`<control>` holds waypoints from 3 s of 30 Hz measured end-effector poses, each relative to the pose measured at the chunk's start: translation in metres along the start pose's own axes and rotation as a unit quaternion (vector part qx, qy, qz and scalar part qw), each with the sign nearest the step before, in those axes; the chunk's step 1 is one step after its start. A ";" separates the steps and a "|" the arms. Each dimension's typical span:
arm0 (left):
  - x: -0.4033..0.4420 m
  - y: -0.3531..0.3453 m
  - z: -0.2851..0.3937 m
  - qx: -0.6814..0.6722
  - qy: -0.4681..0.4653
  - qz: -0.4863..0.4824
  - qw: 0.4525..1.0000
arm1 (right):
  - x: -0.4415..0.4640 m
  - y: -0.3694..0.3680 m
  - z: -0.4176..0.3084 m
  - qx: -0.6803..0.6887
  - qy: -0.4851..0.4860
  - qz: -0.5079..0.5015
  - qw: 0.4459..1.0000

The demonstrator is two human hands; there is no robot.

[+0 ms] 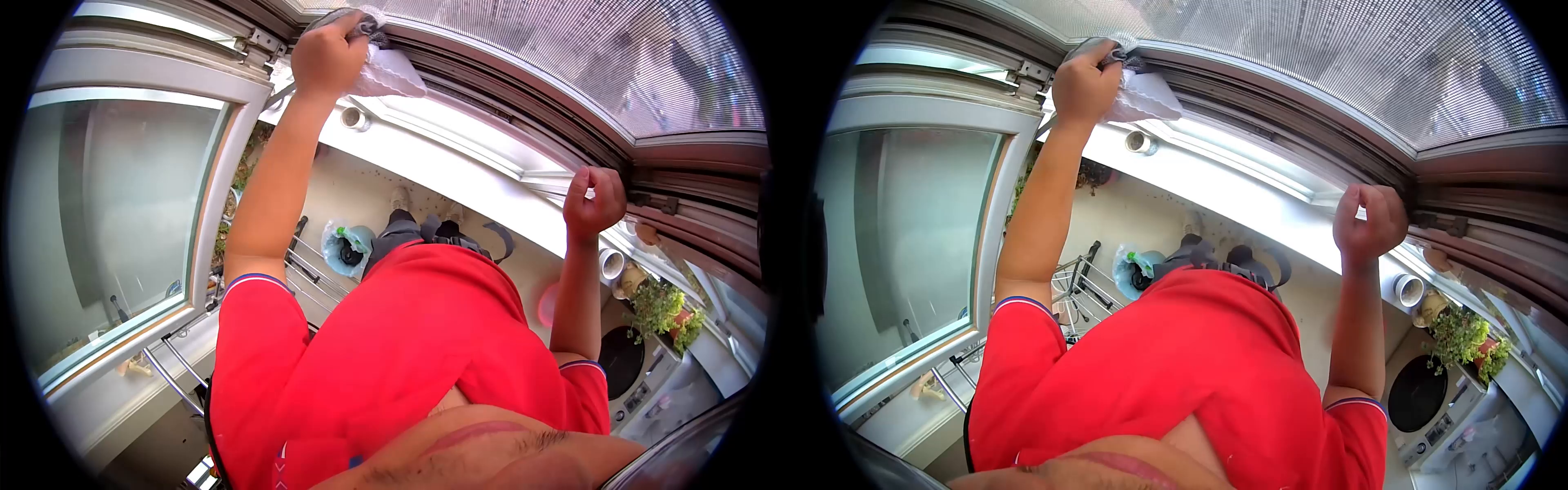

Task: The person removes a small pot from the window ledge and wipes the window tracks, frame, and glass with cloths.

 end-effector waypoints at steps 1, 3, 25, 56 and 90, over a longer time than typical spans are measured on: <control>0.000 0.005 -0.009 0.016 0.003 0.032 0.999 | -0.003 0.001 0.001 -0.002 0.002 -0.003 1.000; 0.004 0.000 -0.020 0.029 0.034 0.009 0.999 | -0.005 0.003 0.003 -0.002 0.001 0.001 1.000; -0.011 -0.013 0.030 -0.072 -0.001 0.028 0.997 | -0.002 -0.004 -0.002 -0.011 -0.019 0.000 1.000; -0.019 -0.006 0.014 -0.176 0.019 0.017 0.984 | 0.001 -0.008 -0.011 -0.040 -0.020 0.026 0.999; -0.100 -0.074 0.054 -0.249 0.009 0.048 0.967 | -0.010 -0.008 -0.004 -0.063 0.009 0.015 0.998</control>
Point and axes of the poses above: each hand's wrist, its own x-axis towards the middle knuckle, its own y-axis out of the back of the hand, z = x × y, the point moved 8 cm from there along x, towards the middle knuckle, and after that the axes turned 2 degrees about -z, right-handed, at the moved point
